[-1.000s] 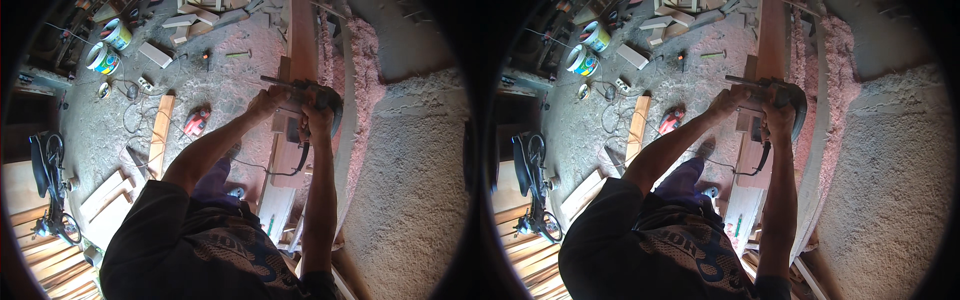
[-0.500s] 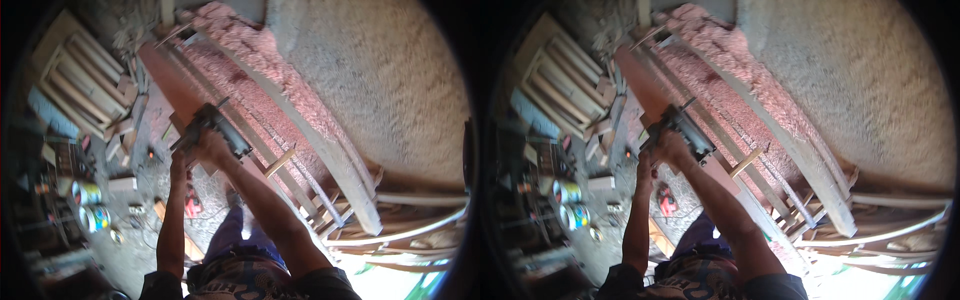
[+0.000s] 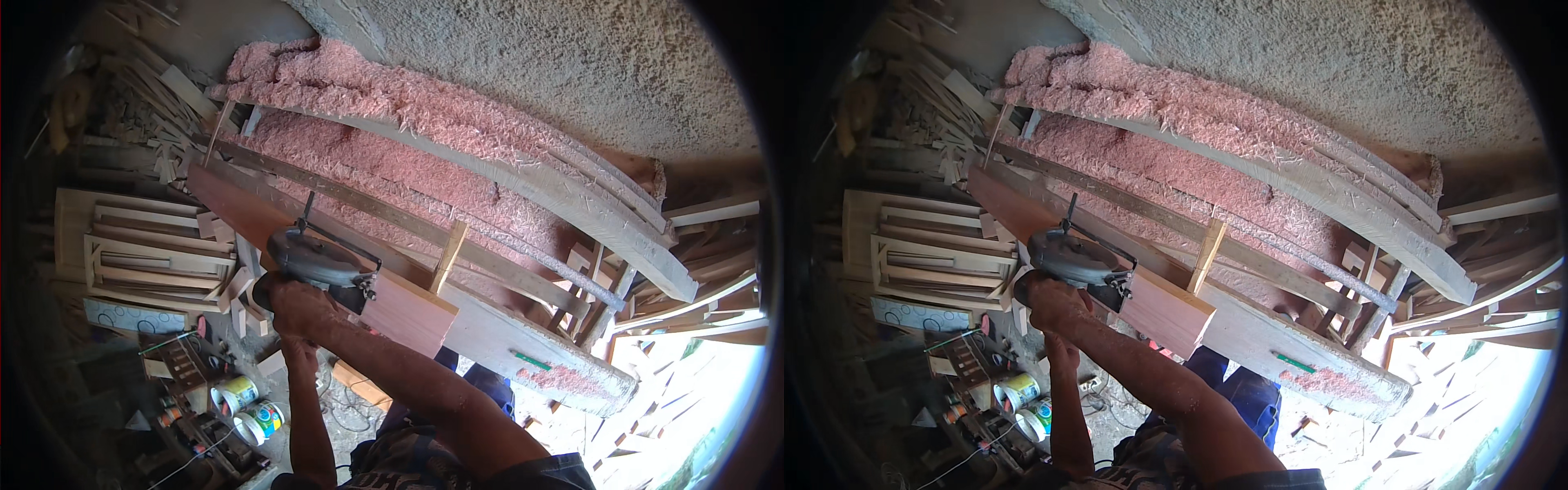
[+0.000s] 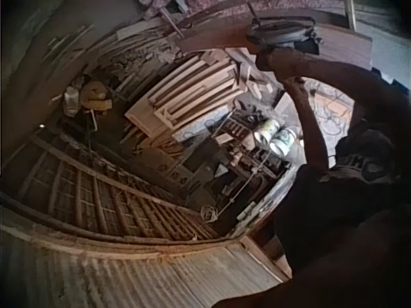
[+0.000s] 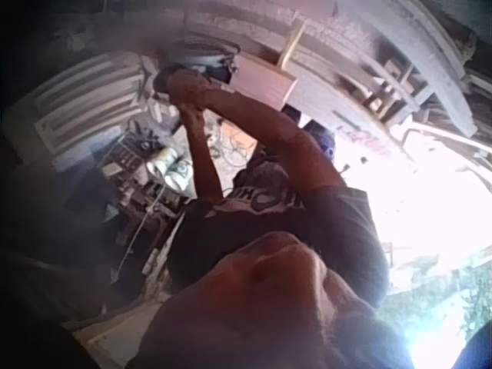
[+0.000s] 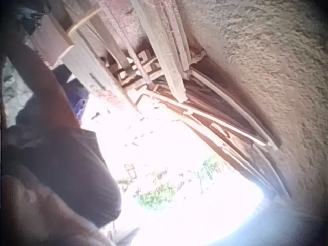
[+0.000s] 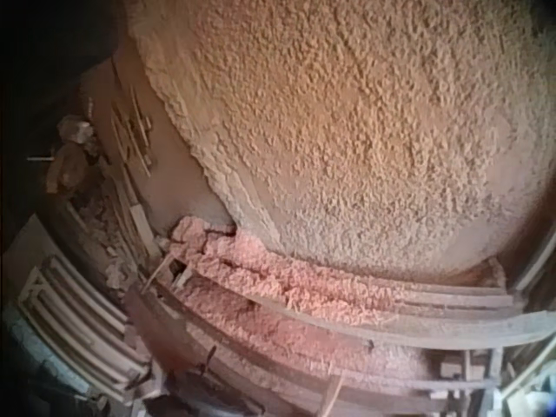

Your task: The person uses a circular saw to cut a long plank of wood on a workbench. They measure and mark the wood with a tape measure and pencil, then make several cuts, producing smaller pieces and sawdust.

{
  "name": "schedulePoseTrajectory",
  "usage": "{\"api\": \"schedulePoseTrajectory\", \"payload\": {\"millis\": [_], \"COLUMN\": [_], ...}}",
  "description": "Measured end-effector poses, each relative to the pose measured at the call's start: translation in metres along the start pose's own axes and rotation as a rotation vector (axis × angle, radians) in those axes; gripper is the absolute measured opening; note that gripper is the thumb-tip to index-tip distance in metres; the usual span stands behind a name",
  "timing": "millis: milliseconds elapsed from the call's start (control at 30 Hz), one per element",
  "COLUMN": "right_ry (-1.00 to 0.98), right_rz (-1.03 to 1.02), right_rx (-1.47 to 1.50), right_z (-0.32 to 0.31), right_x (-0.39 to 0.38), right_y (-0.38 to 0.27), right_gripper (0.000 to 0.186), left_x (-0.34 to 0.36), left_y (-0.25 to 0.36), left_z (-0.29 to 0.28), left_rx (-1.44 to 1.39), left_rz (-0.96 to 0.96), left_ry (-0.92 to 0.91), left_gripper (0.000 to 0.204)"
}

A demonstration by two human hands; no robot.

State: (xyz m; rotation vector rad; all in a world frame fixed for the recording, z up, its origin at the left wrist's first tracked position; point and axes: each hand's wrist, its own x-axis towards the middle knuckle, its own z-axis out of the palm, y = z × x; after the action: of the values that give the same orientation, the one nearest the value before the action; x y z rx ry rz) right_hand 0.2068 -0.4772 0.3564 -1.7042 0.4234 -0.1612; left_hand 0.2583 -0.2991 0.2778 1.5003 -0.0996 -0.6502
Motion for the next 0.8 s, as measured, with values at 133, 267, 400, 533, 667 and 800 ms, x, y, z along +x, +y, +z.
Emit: {"api": "schedulePoseTrajectory", "payload": {"millis": [133, 267, 400, 533, 667, 800], "right_ry": [-0.066, -0.05, -0.042, -0.072, -0.023, 0.043], "right_rz": [0.028, 0.003, 0.028, -0.014, -0.05, -0.05], "right_rx": [-0.025, -0.011, -0.063, -0.028, -0.082, -0.143], "right_z": [0.0, -0.004, -0.005, -0.013, -0.01, -0.003], "right_x": [0.002, 0.001, 0.005, 0.004, 0.007, 0.013], "right_y": [0.0, 0.002, 0.001, -0.013, -0.013, -0.004], "right_gripper": [0.06, 0.06, 0.062, 0.064, 0.061, 0.055], "left_x": [0.001, 0.005, 0.014, 0.014, 0.012, 0.003], "left_y": [-0.004, -0.011, -0.017, -0.017, -0.009, 0.01], "left_z": [-0.001, -0.015, -0.02, -0.024, -0.011, 0.006], "left_rx": [-0.025, 0.003, 0.058, 0.121, 0.091, 0.123], "left_rz": [0.014, -0.045, -0.153, -0.163, -0.164, -0.155], "left_ry": [0.029, 0.038, 0.169, 0.209, 0.214, 0.254], "left_gripper": [0.067, 0.058, 0.052, 0.057, 0.057, 0.055]}}
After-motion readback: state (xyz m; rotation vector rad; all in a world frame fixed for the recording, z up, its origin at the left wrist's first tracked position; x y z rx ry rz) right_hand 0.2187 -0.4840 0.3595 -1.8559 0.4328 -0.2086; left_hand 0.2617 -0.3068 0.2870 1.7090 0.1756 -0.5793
